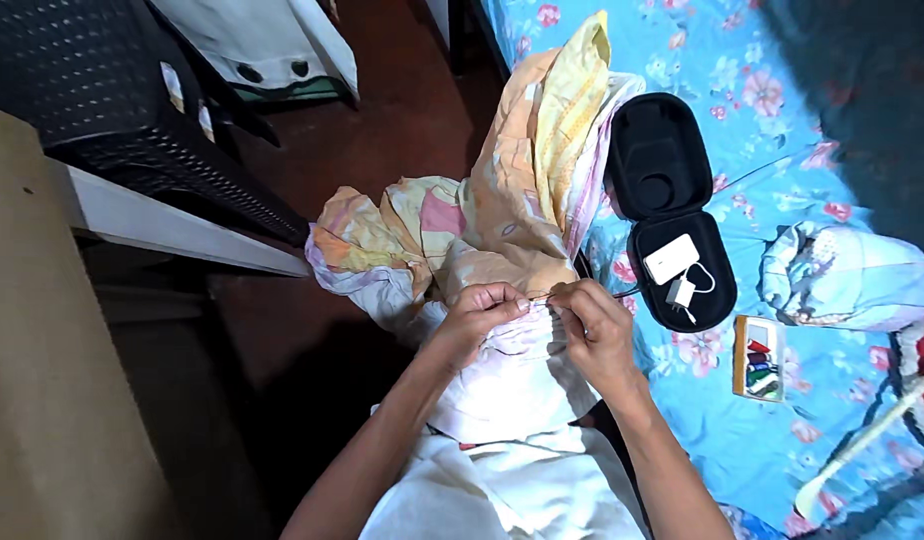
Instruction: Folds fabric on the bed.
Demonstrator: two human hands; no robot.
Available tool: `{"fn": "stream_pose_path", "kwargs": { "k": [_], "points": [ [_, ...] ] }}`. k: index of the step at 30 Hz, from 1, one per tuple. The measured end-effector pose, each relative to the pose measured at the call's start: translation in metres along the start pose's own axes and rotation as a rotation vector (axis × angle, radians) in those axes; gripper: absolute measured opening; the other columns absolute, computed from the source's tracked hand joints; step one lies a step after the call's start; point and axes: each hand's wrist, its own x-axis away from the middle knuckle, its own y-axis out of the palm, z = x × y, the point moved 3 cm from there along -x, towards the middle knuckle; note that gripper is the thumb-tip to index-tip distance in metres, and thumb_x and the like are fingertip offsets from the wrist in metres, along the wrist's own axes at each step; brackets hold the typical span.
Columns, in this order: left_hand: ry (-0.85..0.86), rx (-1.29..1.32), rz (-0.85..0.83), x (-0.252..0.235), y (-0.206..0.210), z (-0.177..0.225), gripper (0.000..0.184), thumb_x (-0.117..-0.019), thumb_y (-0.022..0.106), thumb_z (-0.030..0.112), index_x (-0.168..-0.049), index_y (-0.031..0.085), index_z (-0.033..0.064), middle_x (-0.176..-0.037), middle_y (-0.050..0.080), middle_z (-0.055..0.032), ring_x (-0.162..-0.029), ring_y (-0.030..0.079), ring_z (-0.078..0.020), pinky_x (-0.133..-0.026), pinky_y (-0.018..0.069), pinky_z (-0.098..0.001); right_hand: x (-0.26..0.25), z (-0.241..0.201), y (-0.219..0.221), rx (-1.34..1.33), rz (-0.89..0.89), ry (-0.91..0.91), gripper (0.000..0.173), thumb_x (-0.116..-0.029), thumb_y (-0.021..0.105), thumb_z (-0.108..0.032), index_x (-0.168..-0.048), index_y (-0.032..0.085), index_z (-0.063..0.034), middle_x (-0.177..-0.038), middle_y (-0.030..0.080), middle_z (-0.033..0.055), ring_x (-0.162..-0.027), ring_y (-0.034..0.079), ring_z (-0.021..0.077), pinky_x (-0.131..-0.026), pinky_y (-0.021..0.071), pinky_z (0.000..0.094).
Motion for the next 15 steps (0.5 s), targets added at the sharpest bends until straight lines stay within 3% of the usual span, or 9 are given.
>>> {"fn": "stream_pose_path", "kwargs": {
  "k": [6,11,15],
  "points": [
    [0.025,0.024,0.057,0.003,0.004,-0.002,0.018,-0.0964,0.056,-0.004,-0.085,0.066,0.0057,-0.074,0.065,0.003,-0.07,0.062,-0.0034,-0.072,0.055,-0.022,-0.004,-0.013,0.013,-0.009,0.03,-0.037,0.014,-0.0881,0.058,0.001,-0.084,0.071,-0.0014,-0.084,0.068,0.0102,-0.081,0.066,0.0192,-0.071,0.0546,0.027],
    [0.007,0.202,-0.007,0.008,-0.007,-0.011,0.028,-0.0985,0.046,0.001,-0.089,0.071,0.0089,-0.081,0.072,0.0005,-0.075,0.069,-0.0054,-0.075,0.0594,-0.0249,0.002,-0.003,0.015,-0.287,0.002,0.201,0.011,-0.0908,0.061,-0.002,-0.087,0.072,0.0008,-0.089,0.07,0.008,-0.086,0.067,0.0093,-0.08,0.0551,0.0217],
    [-0.013,0.231,-0.054,0.012,-0.01,-0.009,0.031,-0.1023,0.04,0.002,-0.105,0.071,0.0032,-0.093,0.075,-0.002,-0.085,0.071,-0.0081,-0.083,0.0599,-0.0278,0.0,-0.003,0.014,-0.466,-0.008,0.372,0.01,-0.0892,0.061,0.002,-0.087,0.071,0.0006,-0.088,0.068,0.0021,-0.082,0.064,0.0006,-0.076,0.0544,0.0161]
  ]
}}
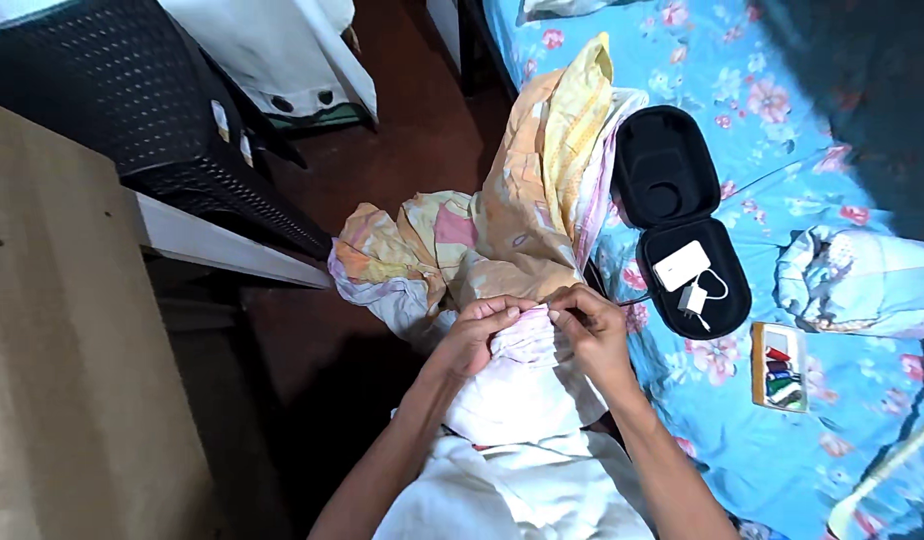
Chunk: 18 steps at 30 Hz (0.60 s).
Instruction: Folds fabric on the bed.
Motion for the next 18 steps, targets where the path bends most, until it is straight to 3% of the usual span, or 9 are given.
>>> {"fn": "stream_pose_path", "kwargs": {
  "k": [4,7,10,13,14,16,17,18],
  "points": [
    [0.062,-0.054,-0.071,0.0,0.006,0.009,0.033,-0.1042,0.038,0.005,-0.116,0.069,0.0028,-0.102,0.074,-0.0009,-0.094,0.07,-0.0071,-0.089,0.0577,-0.027,0.0,-0.005,0.001,-0.073,0.04,0.103,0.01,-0.0882,0.061,0.003,-0.088,0.07,0.0006,-0.089,0.068,0.0023,-0.081,0.064,0.0006,-0.074,0.0548,0.0162],
    [0.123,-0.163,0.039,0.004,0.005,0.008,0.03,-0.1032,0.043,0.005,-0.123,0.065,-0.0012,-0.108,0.072,-0.0049,-0.098,0.068,-0.0093,-0.092,0.0559,-0.0287,0.005,-0.003,0.0,-0.077,0.077,0.08,0.011,-0.0878,0.06,0.004,-0.089,0.07,0.001,-0.089,0.068,0.0016,-0.082,0.064,0.0012,-0.075,0.0557,0.0171],
    [0.423,-0.62,0.349,0.022,0.004,0.019,0.037,-0.0972,0.059,0.011,-0.131,0.061,-0.0032,-0.121,0.067,-0.009,-0.102,0.063,-0.0076,-0.089,0.0526,-0.026,0.008,-0.001,0.001,-0.068,0.087,0.044,0.01,-0.0878,0.059,0.004,-0.09,0.069,0.0018,-0.092,0.068,0.0021,-0.085,0.065,0.0011,-0.077,0.0563,0.0171],
    [0.777,-0.853,0.427,0.047,0.013,0.041,0.033,-0.0955,0.066,0.021,-0.12,0.067,-0.0011,-0.12,0.065,-0.0107,-0.112,0.061,-0.0111,-0.096,0.0507,-0.0282,0.01,-0.002,0.003,0.08,0.061,-0.018,0.01,-0.0902,0.059,-0.001,-0.091,0.068,0.0017,-0.091,0.066,0.0031,-0.082,0.064,-0.0001,-0.074,0.0547,0.0142],
    [0.853,-0.852,0.402,0.052,0.018,0.044,0.032,-0.0968,0.066,0.023,-0.118,0.066,-0.0005,-0.119,0.065,-0.0095,-0.113,0.06,-0.0103,-0.098,0.0508,-0.0275,0.011,-0.005,0.002,0.212,0.041,-0.056,0.011,-0.0915,0.059,-0.003,-0.093,0.07,0.0016,-0.092,0.067,0.0055,-0.079,0.064,0.0027,-0.072,0.0549,0.0161],
    [0.921,-0.848,0.39,0.052,0.026,0.048,0.035,-0.0968,0.067,0.025,-0.119,0.065,-0.001,-0.118,0.064,-0.0097,-0.113,0.059,-0.0104,-0.098,0.0503,-0.0265,0.01,-0.019,0.0,0.519,-0.006,-0.128,0.021,-0.0906,0.063,-0.008,-0.108,0.07,0.0011,-0.099,0.068,0.0152,-0.082,0.067,0.0206,-0.071,0.0574,0.0346],
    [0.917,-0.829,0.393,0.05,0.028,0.048,0.038,-0.0958,0.068,0.025,-0.121,0.064,-0.0025,-0.118,0.064,-0.0109,-0.113,0.059,-0.0106,-0.097,0.0501,-0.0262,0.009,-0.027,-0.003,0.589,-0.015,-0.147,0.032,-0.0896,0.064,-0.011,-0.119,0.068,0.0028,-0.106,0.066,0.0218,-0.091,0.067,0.0318,-0.076,0.0569,0.0457],
    [0.895,-0.784,0.384,0.047,0.031,0.046,0.042,-0.095,0.069,0.025,-0.123,0.062,-0.0045,-0.12,0.064,-0.0121,-0.113,0.06,-0.0108,-0.097,0.0501,-0.0261,0.009,-0.036,-0.008,0.584,-0.001,-0.173,0.039,-0.0916,0.064,-0.014,-0.126,0.065,0.0038,-0.114,0.065,0.0258,-0.101,0.064,0.0371,-0.083,0.0543,0.0499]
  ]
}}
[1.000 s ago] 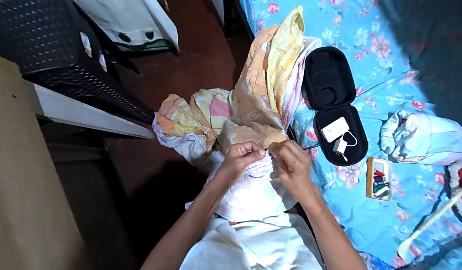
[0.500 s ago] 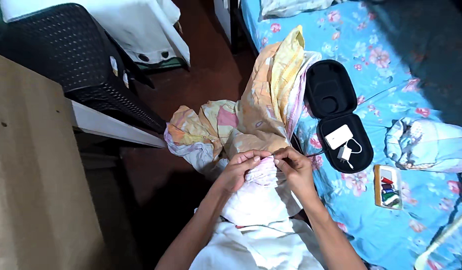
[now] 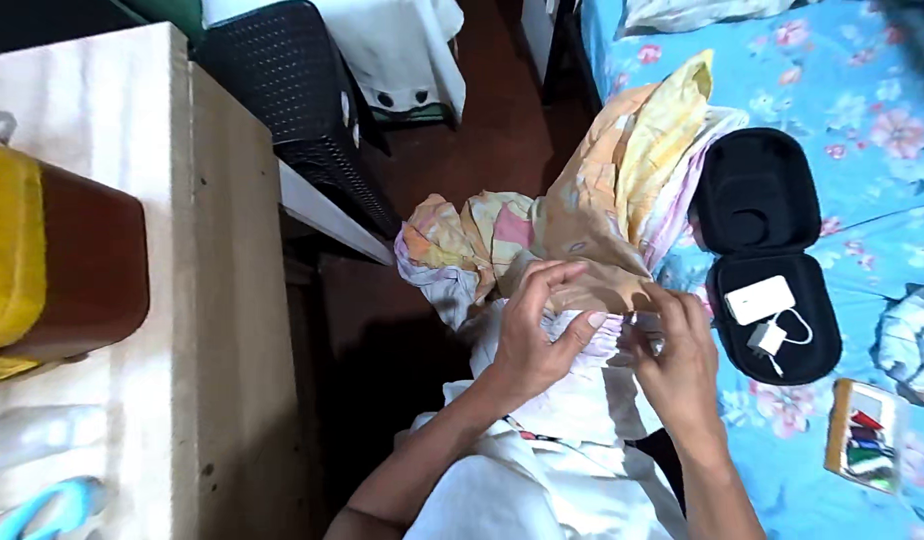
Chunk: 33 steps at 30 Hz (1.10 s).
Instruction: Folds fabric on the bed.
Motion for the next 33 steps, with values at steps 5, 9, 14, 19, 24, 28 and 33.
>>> {"fn": "stream_pose_path", "kwargs": {
  "k": [5,9,14,19,24,28,33],
  "points": [
    [-0.23,0.287,-0.103,0.003,0.02,0.006,0.051,-0.0934,0.07,0.022,-0.134,0.053,-0.0053,-0.119,0.063,-0.0057,-0.105,0.061,-0.0059,-0.092,0.0519,-0.0236,0.004,-0.04,-0.018,-0.824,-0.192,-0.048,0.045,-0.1004,0.064,-0.037,-0.138,0.057,-0.0134,-0.106,0.069,-0.0103,-0.096,0.063,-0.0039,-0.087,0.0537,0.0178],
    [-0.327,0.369,-0.157,0.006,0.024,0.008,0.051,-0.0921,0.07,0.021,-0.134,0.052,-0.0019,-0.112,0.063,0.0,-0.096,0.06,-0.0014,-0.085,0.0514,-0.0197,0.005,-0.049,-0.003,-1.142,-0.285,-0.01,0.038,-0.0982,0.067,-0.023,-0.133,0.056,-0.0154,-0.116,0.069,-0.0111,-0.098,0.066,-0.003,-0.087,0.0561,0.0183],
    [-0.289,0.262,-0.119,0.011,0.02,0.009,0.052,-0.0868,0.077,0.016,-0.131,0.054,0.0012,-0.108,0.064,0.0017,-0.094,0.06,-0.0008,-0.086,0.051,-0.0184,0.011,-0.053,0.004,-1.071,-0.179,-0.002,0.023,-0.0968,0.064,-0.011,-0.119,0.057,-0.0126,-0.103,0.068,-0.0133,-0.09,0.063,-0.0081,-0.08,0.0535,0.0125],
    [-0.292,0.261,-0.089,0.012,0.019,0.011,0.052,-0.0839,0.079,0.011,-0.129,0.054,0.0049,-0.105,0.062,0.0043,-0.094,0.059,0.0,-0.086,0.0507,-0.0173,0.015,-0.056,0.011,-1.105,-0.125,0.013,0.021,-0.0979,0.062,-0.013,-0.118,0.056,-0.0168,-0.1,0.067,-0.0155,-0.087,0.061,-0.0093,-0.077,0.0518,0.0113],
    [-0.286,0.166,-0.095,0.013,0.017,0.007,0.05,-0.0821,0.08,0.015,-0.124,0.056,0.0029,-0.105,0.064,0.0024,-0.093,0.06,0.001,-0.084,0.0505,-0.0164,0.015,-0.05,0.012,-1.047,-0.154,0.03,0.017,-0.1012,0.061,-0.021,-0.116,0.056,-0.0148,-0.095,0.066,-0.015,-0.083,0.06,-0.0097,-0.073,0.0508,0.0105],
    [-0.255,0.089,-0.23,-0.004,-0.019,-0.02,0.032,-0.0933,0.068,0.02,-0.118,0.066,0.0005,-0.113,0.068,-0.0024,-0.1,0.064,-0.005,-0.086,0.0538,-0.0254,0.01,-0.009,-0.013,-0.755,-0.107,0.088,0.027,-0.1013,0.063,-0.031,-0.124,0.056,-0.0186,-0.089,0.066,-0.0142,-0.082,0.062,-0.005,-0.076,0.054,0.0167],
    [-0.508,0.239,-0.349,-0.022,-0.035,-0.071,0.034,-0.093,0.056,0.014,-0.124,0.064,0.0026,-0.121,0.066,-0.003,-0.102,0.064,-0.0067,-0.088,0.0542,-0.0263,0.002,0.026,-0.028,-0.625,0.139,0.172,0.013,-0.0945,0.059,0.0,-0.105,0.067,-0.003,-0.093,0.069,-0.0058,-0.078,0.064,-0.0006,-0.072,0.057,0.0191]
  ]
}}
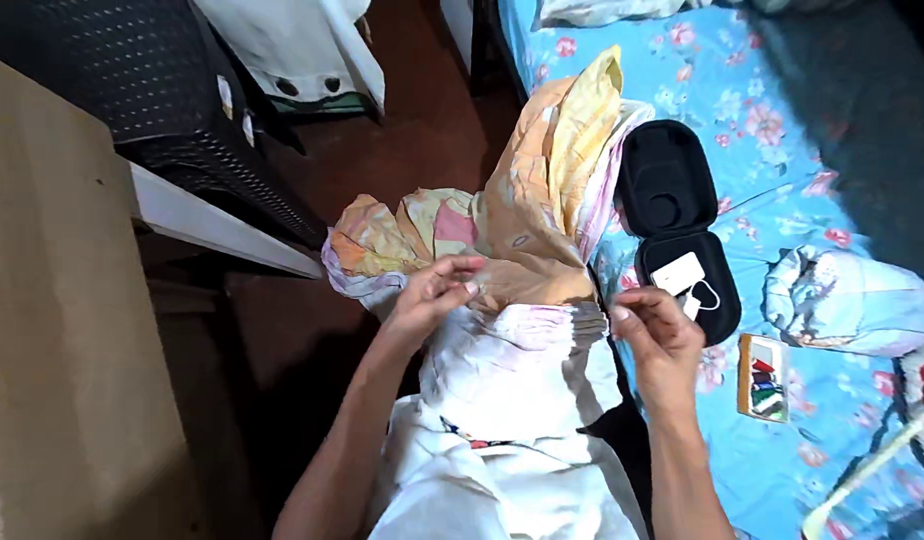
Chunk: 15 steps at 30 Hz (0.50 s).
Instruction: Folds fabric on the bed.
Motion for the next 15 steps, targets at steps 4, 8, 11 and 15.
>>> {"fn": "stream_pose_path", "kwargs": {
  "k": [4,8,11,15],
  "points": [
    [-0.121,0.15,-0.326,-0.01,0.021,-0.017,0.036,-0.0917,0.059,0.016,-0.124,0.065,0.0011,-0.114,0.071,-0.001,-0.102,0.066,-0.0068,-0.092,0.0544,-0.0257,0.001,0.009,0.025,0.219,-0.087,-0.095,0.014,-0.0953,0.062,-0.004,-0.097,0.073,0.0028,-0.095,0.069,0.0053,-0.087,0.064,0.001,-0.08,0.0552,0.0156],
    [-0.204,0.157,-0.446,-0.014,0.041,-0.011,0.026,-0.0933,0.06,0.008,-0.117,0.067,-0.0003,-0.104,0.071,0.0013,-0.094,0.066,-0.0012,-0.087,0.0547,-0.0209,0.005,0.017,0.035,0.289,-0.127,-0.095,0.013,-0.0939,0.063,-0.004,-0.097,0.074,0.0014,-0.095,0.07,0.0074,-0.084,0.065,0.0026,-0.076,0.0549,0.0154],
    [-0.265,0.179,-0.417,-0.016,0.051,-0.006,0.017,-0.0941,0.06,0.001,-0.107,0.07,0.0006,-0.097,0.071,0.0021,-0.09,0.066,-0.0006,-0.086,0.0547,-0.02,0.007,0.021,0.039,0.306,-0.113,-0.112,0.013,-0.0924,0.062,-0.003,-0.096,0.074,0.0016,-0.093,0.07,0.0079,-0.084,0.065,0.004,-0.076,0.0547,0.0161],
    [-0.286,0.237,-0.325,-0.016,0.062,-0.005,0.013,-0.0935,0.06,-0.005,-0.099,0.071,0.0009,-0.088,0.071,0.0029,-0.083,0.066,-0.0004,-0.081,0.0554,-0.0194,0.008,0.025,0.043,0.323,-0.046,-0.145,0.012,-0.0915,0.063,-0.002,-0.095,0.074,0.0023,-0.09,0.071,0.009,-0.082,0.067,0.0059,-0.077,0.0551,0.0175]
  ]
}}
